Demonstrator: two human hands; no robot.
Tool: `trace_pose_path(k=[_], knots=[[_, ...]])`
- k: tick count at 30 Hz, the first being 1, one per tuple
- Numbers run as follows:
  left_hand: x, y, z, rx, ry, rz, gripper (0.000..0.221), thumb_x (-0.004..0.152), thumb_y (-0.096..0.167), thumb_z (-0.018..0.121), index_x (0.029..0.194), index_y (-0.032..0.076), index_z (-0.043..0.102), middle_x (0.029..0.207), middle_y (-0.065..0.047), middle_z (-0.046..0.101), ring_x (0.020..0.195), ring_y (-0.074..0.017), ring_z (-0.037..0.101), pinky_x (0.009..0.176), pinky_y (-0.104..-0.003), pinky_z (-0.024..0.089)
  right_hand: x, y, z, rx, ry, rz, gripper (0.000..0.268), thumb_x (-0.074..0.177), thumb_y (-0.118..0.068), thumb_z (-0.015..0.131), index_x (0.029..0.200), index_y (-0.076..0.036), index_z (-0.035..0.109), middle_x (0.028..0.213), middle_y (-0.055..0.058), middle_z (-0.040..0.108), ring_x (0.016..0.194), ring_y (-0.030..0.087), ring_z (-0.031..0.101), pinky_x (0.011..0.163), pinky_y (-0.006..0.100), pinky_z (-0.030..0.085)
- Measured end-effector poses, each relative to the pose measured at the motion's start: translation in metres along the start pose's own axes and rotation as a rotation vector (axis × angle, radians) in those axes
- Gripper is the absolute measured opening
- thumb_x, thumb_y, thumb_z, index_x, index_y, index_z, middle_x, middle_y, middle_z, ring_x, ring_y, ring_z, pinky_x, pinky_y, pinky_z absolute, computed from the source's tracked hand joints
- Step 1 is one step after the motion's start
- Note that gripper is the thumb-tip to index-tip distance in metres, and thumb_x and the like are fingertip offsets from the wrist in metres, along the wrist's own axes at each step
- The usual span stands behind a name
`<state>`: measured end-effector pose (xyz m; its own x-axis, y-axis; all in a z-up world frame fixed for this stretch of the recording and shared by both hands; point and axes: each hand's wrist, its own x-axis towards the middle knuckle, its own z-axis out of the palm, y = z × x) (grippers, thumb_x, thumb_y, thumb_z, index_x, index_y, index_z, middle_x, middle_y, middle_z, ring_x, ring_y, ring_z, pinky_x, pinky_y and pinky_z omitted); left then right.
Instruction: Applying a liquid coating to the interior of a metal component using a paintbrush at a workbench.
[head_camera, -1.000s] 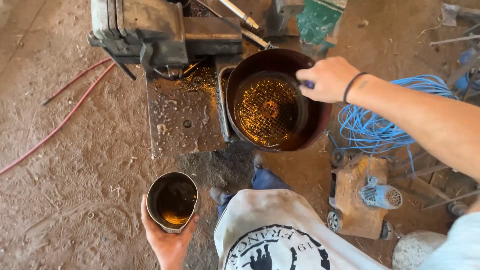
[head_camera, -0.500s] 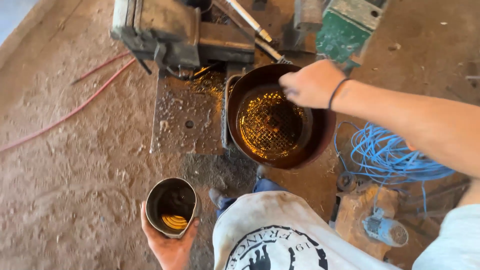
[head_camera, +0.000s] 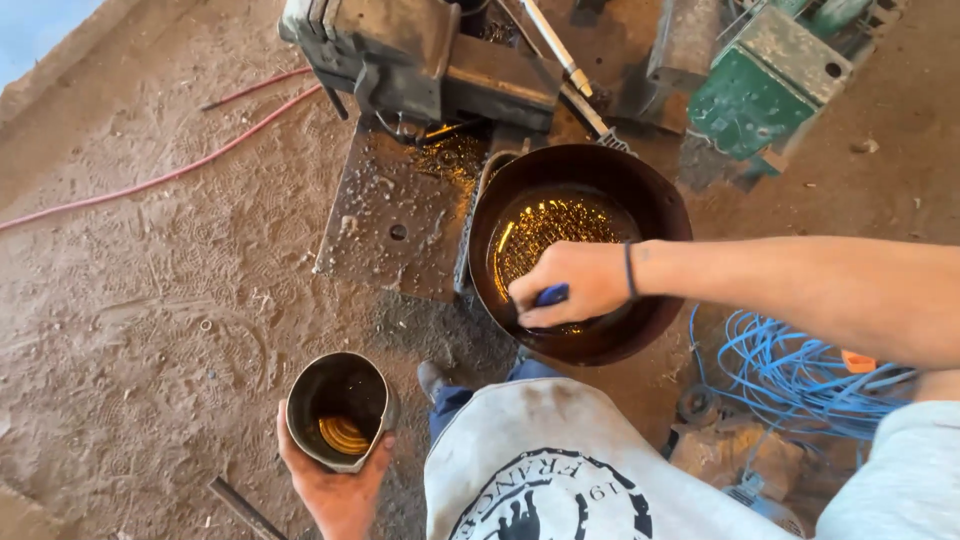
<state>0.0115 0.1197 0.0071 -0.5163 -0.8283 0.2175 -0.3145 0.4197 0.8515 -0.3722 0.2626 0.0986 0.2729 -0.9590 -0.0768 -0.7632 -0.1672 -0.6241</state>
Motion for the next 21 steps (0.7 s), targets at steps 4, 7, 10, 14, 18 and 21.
trace_pose_path(k=[4,7,10,14,18,21], knots=[[-0.005,0.007,0.005,-0.087,0.005,-0.168,0.124,0.054,0.020,0.091,0.159,0.009,0.025,0.153,-0.027,0.045,0.141,-0.0421,0.047,0.115,-0.053,0.046,-0.013,0.013,-0.019,0.036,-0.427,0.641,0.021,0.084,-0.042,0.064,0.080,-0.022,0.066,0.077,0.005,0.070,0.073,0.026,0.063,0.074,0.040,0.051],[0.000,0.014,0.008,-0.075,-0.006,-0.161,0.124,0.055,0.025,0.090,0.159,0.008,0.025,0.154,-0.027,0.044,0.141,-0.0413,0.048,0.115,-0.051,0.045,-0.012,0.038,-0.029,-0.440,-0.476,0.833,0.020,0.083,-0.030,0.059,0.091,-0.021,0.074,0.090,0.009,0.076,0.083,0.032,0.072,0.073,0.044,0.057],[0.001,0.012,0.005,-0.005,-0.010,-0.067,0.121,0.058,0.032,0.089,0.158,0.004,0.026,0.150,-0.028,0.047,0.140,-0.0421,0.049,0.117,-0.051,0.043,0.000,0.050,-0.028,-0.709,-0.144,0.577,0.010,0.090,-0.018,0.056,0.093,-0.019,0.065,0.081,0.004,0.072,0.072,0.028,0.072,0.055,0.043,0.056],[0.007,0.011,0.000,-0.051,-0.058,0.005,0.122,0.060,0.033,0.087,0.158,0.002,0.022,0.150,-0.033,0.044,0.141,-0.0453,0.047,0.118,-0.056,0.043,0.009,0.018,-0.005,-0.051,0.263,0.191,0.023,0.102,-0.036,0.057,0.087,-0.019,0.062,0.071,0.001,0.066,0.063,0.022,0.065,0.065,0.041,0.049],[0.011,0.016,-0.001,-0.105,-0.053,-0.197,0.123,0.055,0.023,0.089,0.159,0.010,0.024,0.155,-0.026,0.042,0.142,-0.0402,0.047,0.115,-0.051,0.044,-0.015,-0.009,-0.014,0.347,-0.066,0.438,0.027,0.094,-0.038,0.061,0.076,-0.018,0.063,0.067,-0.002,0.067,0.060,0.014,0.059,0.067,0.032,0.049],[0.016,0.010,0.001,-0.119,-0.082,-0.196,0.124,0.056,0.024,0.090,0.159,0.013,0.023,0.156,-0.025,0.041,0.142,-0.0412,0.046,0.114,-0.055,0.047,-0.027,-0.003,-0.039,-0.190,-0.514,1.041,0.039,0.081,-0.049,0.057,0.113,-0.038,0.076,0.113,0.003,0.076,0.106,0.030,0.070,0.092,0.043,0.056]])
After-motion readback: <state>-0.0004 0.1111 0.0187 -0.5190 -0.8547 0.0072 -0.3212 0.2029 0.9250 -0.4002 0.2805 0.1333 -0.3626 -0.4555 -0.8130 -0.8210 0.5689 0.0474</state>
